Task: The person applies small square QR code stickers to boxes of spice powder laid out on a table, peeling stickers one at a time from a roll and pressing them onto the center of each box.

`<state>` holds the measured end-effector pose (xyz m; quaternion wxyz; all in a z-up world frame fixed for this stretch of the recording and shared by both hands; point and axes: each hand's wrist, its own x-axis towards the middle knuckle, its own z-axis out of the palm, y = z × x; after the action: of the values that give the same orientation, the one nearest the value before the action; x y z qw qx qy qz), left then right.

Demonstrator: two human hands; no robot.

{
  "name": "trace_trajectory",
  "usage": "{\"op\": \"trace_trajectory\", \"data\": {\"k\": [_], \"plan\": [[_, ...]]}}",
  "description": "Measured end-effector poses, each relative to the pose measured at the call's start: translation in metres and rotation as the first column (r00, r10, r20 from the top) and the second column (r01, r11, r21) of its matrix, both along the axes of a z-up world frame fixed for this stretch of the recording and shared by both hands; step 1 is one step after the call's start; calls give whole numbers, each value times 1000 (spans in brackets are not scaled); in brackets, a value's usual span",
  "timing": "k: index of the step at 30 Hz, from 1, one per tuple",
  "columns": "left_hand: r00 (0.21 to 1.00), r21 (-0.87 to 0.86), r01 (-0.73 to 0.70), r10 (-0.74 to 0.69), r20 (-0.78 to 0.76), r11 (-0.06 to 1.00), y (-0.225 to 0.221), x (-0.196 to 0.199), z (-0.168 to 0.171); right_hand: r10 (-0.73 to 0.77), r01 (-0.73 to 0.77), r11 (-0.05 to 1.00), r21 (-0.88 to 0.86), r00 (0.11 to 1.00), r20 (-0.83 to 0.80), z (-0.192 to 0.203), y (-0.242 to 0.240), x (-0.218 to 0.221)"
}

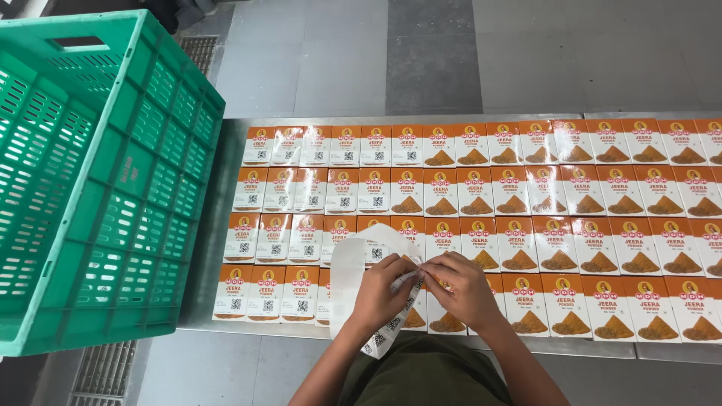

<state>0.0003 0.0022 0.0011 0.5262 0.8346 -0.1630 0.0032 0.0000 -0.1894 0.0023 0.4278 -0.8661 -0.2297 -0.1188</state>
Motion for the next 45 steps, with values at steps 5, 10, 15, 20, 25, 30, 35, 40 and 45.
{"op": "trace_trajectory", "data": {"k": [5, 10, 15, 20, 25, 30, 35, 40, 45], "plan": [[1000, -6, 13, -13, 1, 1000, 3, 0, -2, 11, -11, 1000, 1, 999, -51, -1, 0, 1], [1000, -18, 23, -23, -5, 1000, 3, 2, -5, 12, -13, 1000, -14, 998, -60, -1, 0, 3], [1000, -26, 27, -27, -3, 999, 1, 5, -1, -13, 12, 1000, -14, 998, -56, -3, -1, 4], [999, -29, 33, -33, 1, 999, -1, 9, 0, -47, 48, 999, 14, 998, -43, -5, -2, 7], [999, -14, 34, -34, -34, 999, 0, 7, 5, -40, 42, 999, 31, 998, -43, -6, -1, 6], [998, -21, 24, -25, -58, 999, -1, 8, 3, -31, 31, 999, 24, 999, -30, -2, -2, 8], [998, -69, 10, -14, -66, 998, -2, 9, 0, -37, 40, 997, 64, 998, -41, -1, -2, 9], [999, -97, 20, -23, -33, 995, -2, 10, -3, -46, 55, 990, 129, 996, -74, -2, -2, 11], [997, -138, -37, 28, -65, 990, -3, 8, -10, -97, 118, 980, 158, 986, -135, -3, -2, 11]]}}
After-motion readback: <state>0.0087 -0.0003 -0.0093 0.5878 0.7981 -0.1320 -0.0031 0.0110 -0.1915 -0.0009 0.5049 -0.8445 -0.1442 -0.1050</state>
